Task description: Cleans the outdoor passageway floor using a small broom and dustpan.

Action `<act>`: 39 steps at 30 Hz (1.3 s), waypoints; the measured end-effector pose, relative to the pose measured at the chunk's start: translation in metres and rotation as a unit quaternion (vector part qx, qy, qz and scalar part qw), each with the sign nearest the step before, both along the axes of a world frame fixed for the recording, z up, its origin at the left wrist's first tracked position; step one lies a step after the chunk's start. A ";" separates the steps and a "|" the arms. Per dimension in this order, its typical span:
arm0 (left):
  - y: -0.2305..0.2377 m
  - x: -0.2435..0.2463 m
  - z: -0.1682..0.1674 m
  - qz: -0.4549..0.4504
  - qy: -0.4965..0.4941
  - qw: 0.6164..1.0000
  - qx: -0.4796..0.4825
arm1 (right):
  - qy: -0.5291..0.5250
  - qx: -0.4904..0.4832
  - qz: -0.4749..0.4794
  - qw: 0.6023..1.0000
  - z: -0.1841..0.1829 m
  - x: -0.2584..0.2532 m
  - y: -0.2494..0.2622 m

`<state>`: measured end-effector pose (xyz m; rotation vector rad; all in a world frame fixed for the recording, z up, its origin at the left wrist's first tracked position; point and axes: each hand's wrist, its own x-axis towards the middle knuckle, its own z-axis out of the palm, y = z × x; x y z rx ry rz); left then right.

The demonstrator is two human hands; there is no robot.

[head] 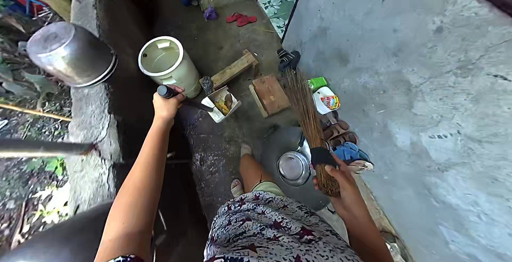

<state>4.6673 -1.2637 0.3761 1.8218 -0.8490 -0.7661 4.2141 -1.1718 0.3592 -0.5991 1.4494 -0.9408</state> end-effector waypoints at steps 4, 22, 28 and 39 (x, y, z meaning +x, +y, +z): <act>-0.095 0.035 0.005 -0.015 -0.002 1.000 -0.002 | 0.027 0.029 -0.015 0.999 -0.009 0.032 -0.082; -0.474 0.139 -0.002 -0.035 -0.007 0.999 0.008 | 0.050 0.099 -0.005 0.994 0.015 0.123 -0.413; -0.600 0.181 -0.020 -0.093 -0.020 0.994 0.051 | 0.102 0.131 -0.025 0.986 0.015 0.178 -0.517; -0.803 0.181 -0.052 -0.171 -0.047 0.979 0.100 | 0.094 0.168 0.016 0.981 0.006 0.228 -0.709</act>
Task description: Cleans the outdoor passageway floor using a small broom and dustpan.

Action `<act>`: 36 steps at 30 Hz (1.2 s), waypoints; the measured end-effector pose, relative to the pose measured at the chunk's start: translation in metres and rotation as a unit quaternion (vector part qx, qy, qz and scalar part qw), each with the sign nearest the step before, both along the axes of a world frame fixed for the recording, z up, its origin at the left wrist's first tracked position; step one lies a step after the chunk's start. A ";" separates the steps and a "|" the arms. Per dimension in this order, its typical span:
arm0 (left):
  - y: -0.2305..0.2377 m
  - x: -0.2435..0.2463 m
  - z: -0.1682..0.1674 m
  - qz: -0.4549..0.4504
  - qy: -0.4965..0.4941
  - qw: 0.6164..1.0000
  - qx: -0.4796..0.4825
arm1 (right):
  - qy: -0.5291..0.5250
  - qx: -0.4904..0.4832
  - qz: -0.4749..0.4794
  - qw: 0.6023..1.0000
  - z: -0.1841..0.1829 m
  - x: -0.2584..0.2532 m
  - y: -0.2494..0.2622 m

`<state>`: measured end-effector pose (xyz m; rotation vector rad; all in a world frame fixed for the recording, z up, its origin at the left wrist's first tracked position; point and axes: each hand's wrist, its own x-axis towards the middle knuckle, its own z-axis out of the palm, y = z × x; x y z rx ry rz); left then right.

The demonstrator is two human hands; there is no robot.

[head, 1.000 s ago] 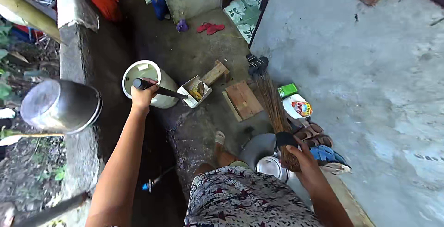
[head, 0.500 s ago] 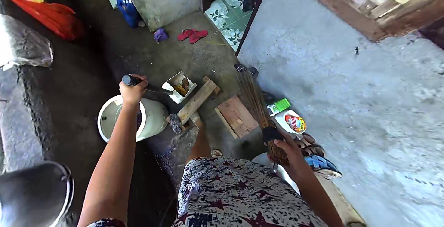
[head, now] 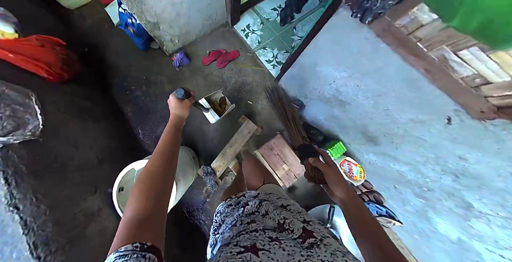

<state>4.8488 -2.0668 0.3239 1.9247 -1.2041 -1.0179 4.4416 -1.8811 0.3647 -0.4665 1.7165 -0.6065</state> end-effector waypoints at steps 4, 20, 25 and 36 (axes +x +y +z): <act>-0.067 0.003 -0.016 -0.038 -0.024 0.999 0.018 | 0.010 0.013 0.050 0.999 -0.038 0.017 -0.109; -0.189 -0.002 -0.190 -0.133 -0.052 0.987 0.076 | 0.121 0.038 0.198 0.972 -0.305 0.075 -0.400; -0.179 -0.005 -0.215 -0.079 -0.038 0.993 0.085 | 0.074 0.145 0.253 0.954 -0.311 0.101 -0.371; -0.166 -0.009 -0.213 -0.080 -0.037 0.992 0.087 | -0.044 0.093 0.210 0.972 -0.162 0.022 -0.281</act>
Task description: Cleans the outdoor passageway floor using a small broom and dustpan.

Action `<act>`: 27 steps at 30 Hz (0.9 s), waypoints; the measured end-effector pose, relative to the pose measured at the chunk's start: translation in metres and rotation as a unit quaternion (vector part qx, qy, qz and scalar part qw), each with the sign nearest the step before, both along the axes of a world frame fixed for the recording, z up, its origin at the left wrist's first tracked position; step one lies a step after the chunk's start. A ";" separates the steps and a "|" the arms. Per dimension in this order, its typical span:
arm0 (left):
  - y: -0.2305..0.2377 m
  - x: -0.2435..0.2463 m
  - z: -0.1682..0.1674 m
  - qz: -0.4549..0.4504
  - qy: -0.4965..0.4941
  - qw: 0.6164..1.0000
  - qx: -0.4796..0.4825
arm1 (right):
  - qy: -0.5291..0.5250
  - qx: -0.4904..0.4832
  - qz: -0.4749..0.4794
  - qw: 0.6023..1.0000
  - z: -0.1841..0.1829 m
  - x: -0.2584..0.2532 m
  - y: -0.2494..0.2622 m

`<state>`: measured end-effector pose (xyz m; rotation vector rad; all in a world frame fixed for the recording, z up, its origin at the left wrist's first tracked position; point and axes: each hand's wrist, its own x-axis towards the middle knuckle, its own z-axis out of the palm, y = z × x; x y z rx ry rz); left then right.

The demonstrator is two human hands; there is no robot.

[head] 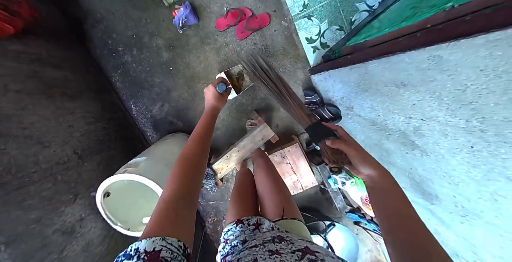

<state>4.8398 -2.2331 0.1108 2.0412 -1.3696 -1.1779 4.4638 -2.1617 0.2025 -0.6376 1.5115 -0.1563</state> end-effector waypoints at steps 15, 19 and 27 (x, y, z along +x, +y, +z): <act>0.029 -0.019 -0.002 0.065 -0.013 0.998 0.020 | 0.025 0.117 0.303 0.945 -0.093 0.127 -0.031; 0.031 -0.027 -0.005 0.030 -0.003 0.999 0.032 | -0.033 0.108 0.300 0.947 -0.058 0.106 -0.024; 0.042 -0.010 -0.005 0.022 0.027 0.999 0.024 | 0.092 0.073 0.392 0.912 0.050 0.022 0.017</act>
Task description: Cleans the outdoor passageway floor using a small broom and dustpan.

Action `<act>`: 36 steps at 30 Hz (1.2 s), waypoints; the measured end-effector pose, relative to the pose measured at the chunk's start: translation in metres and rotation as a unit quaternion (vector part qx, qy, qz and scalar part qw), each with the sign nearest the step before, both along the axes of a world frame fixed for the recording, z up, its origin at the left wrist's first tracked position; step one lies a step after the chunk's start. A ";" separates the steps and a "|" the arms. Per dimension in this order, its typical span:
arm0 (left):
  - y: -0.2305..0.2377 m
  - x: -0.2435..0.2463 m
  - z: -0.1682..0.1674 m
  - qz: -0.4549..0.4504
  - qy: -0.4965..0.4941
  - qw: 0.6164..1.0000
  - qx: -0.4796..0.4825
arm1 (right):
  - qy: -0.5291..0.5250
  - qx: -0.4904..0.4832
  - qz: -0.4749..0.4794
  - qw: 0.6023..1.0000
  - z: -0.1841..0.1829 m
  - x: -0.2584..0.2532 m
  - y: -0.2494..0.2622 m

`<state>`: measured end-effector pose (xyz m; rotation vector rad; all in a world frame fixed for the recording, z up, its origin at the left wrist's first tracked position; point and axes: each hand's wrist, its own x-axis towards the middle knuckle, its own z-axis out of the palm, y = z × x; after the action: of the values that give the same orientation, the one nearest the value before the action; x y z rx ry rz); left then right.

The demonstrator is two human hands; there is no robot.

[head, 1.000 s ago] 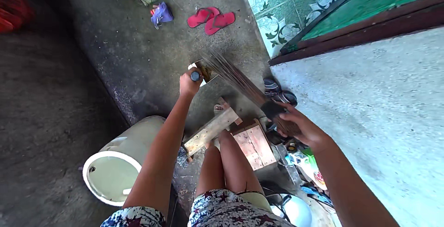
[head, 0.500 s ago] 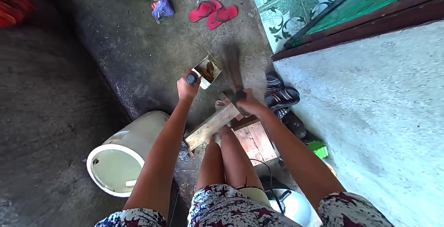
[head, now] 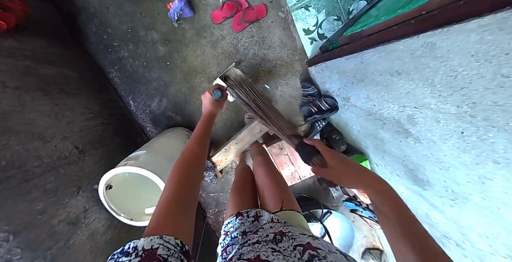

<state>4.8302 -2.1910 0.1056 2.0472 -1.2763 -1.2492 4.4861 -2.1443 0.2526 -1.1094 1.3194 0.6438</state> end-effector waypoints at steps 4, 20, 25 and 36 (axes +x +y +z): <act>0.004 0.020 -0.002 0.013 0.018 1.000 0.002 | 0.040 -0.058 -0.023 0.997 0.043 -0.046 0.025; 0.036 0.028 0.018 -0.173 0.011 0.985 0.014 | 0.094 0.031 -0.532 0.841 -0.038 -0.051 0.117; 0.050 0.035 0.016 -0.217 0.014 0.974 0.071 | 0.015 0.107 -0.706 0.700 -0.096 0.037 0.090; 0.063 0.038 0.010 -0.142 0.019 0.990 0.019 | -0.051 0.083 -0.701 0.706 -0.065 -0.018 0.102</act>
<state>4.8682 -2.1279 0.1161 1.9053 -1.5784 -1.4383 4.4679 -2.0421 0.1878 0.2184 1.5313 -0.4579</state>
